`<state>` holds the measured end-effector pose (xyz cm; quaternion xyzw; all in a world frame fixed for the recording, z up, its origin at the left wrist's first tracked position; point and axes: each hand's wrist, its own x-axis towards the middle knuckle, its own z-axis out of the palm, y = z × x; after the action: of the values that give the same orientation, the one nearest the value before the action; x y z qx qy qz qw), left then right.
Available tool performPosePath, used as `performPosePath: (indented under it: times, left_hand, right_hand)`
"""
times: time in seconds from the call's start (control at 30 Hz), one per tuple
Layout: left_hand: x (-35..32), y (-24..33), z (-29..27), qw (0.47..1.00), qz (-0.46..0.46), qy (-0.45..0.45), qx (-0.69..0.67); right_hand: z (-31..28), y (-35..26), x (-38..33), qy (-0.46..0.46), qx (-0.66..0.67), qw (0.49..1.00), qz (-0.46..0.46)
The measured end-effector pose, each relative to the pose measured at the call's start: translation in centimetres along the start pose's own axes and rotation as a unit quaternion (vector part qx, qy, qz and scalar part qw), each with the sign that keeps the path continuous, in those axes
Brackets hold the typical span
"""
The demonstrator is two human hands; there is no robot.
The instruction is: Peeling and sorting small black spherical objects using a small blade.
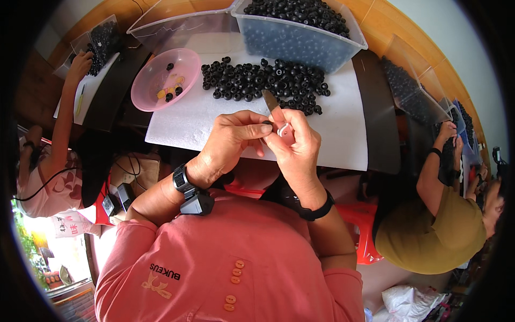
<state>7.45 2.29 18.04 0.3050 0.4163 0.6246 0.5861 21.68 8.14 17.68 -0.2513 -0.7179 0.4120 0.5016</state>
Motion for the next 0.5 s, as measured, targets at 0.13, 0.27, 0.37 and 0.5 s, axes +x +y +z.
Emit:
performPosePath:
  times: [0.13, 0.27, 0.37, 0.5]
  left_hand:
    - [-0.3, 0.4, -0.7, 0.999, 0.021, 0.02, -0.014]
    - [-0.5, 0.6, -1.7, 0.999, 0.037, 0.008, 0.009]
    - [-0.6, 0.8, -2.0, 0.999, 0.045, -0.013, -0.002]
    - [-0.5, 1.3, -2.9, 0.998, 0.052, -0.024, 0.037]
  right_hand:
    - [0.1, 0.1, -0.1, -0.034, 0.014, 0.999, 0.016]
    - [-0.6, -1.0, 0.9, -0.073, -0.051, 0.996, -0.008]
    - [-0.1, -0.7, 1.1, -0.065, -0.04, 0.997, -0.022]
    - [-0.4, -0.8, 1.4, -0.097, -0.071, 0.992, 0.021]
